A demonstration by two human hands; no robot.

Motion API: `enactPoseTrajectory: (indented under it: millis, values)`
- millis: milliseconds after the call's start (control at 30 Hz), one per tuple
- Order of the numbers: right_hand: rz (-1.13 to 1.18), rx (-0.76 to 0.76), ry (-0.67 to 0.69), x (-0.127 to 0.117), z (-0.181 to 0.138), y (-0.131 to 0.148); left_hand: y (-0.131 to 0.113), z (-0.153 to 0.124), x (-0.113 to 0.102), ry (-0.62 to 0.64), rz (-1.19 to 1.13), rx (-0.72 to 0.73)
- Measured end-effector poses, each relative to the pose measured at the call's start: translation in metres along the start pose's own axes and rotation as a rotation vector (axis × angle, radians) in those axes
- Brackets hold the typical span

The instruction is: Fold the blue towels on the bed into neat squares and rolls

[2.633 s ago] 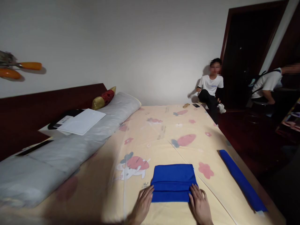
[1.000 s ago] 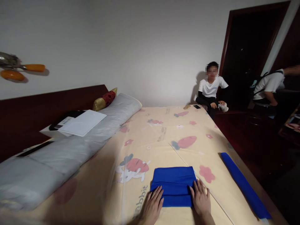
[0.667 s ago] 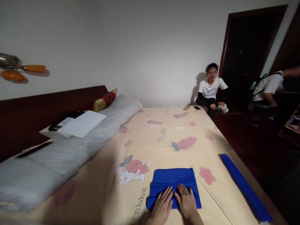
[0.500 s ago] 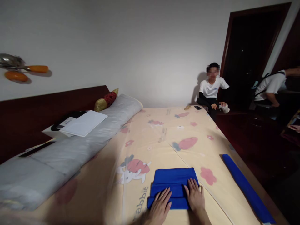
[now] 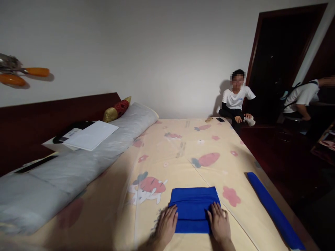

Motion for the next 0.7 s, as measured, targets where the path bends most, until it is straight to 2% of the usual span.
enactPoseTrajectory:
  millis: [100, 167, 300, 367, 467, 533, 633, 700]
  values:
    - [-0.025, 0.026, -0.013, -0.004, -0.002, -0.01, 0.013, -0.003, -0.009, -0.043, 0.052, -0.065]
    - [0.039, -0.036, -0.002, -0.007, -0.003, 0.006, -0.001, 0.001, -0.007, -0.034, 0.03, -0.048]
    - [0.217, -0.244, 0.119, -0.005, 0.001, 0.055, -0.048, 0.014, 0.008, 0.068, -0.115, 0.162]
    - [0.214, -0.247, 0.146, -0.001, 0.005, 0.058, -0.053, 0.018, 0.014, 0.099, -0.12, 0.174]
    - [0.099, -0.094, 0.07, 0.003, 0.011, 0.024, -0.03, 0.016, 0.012, 0.067, -0.036, 0.104]
    - [0.035, -0.026, -0.012, 0.001, 0.01, -0.009, -0.006, 0.009, 0.005, -0.014, 0.036, 0.071]
    - [0.038, -0.07, -0.122, -0.008, 0.0, -0.039, 0.014, -0.007, -0.007, -0.122, 0.112, 0.063]
    - [0.078, -0.13, -0.173, -0.016, -0.012, -0.039, 0.014, -0.02, -0.013, -0.112, 0.097, 0.141]
Point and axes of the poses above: each hand's wrist, its own z-axis towards the middle knuckle, its own x-axis out of the palm, y = z × x, the point moved 2 cm from there along z, towards the middle knuckle, and after that the axes turned 6 degrees about -y, right-handed, at the moved point
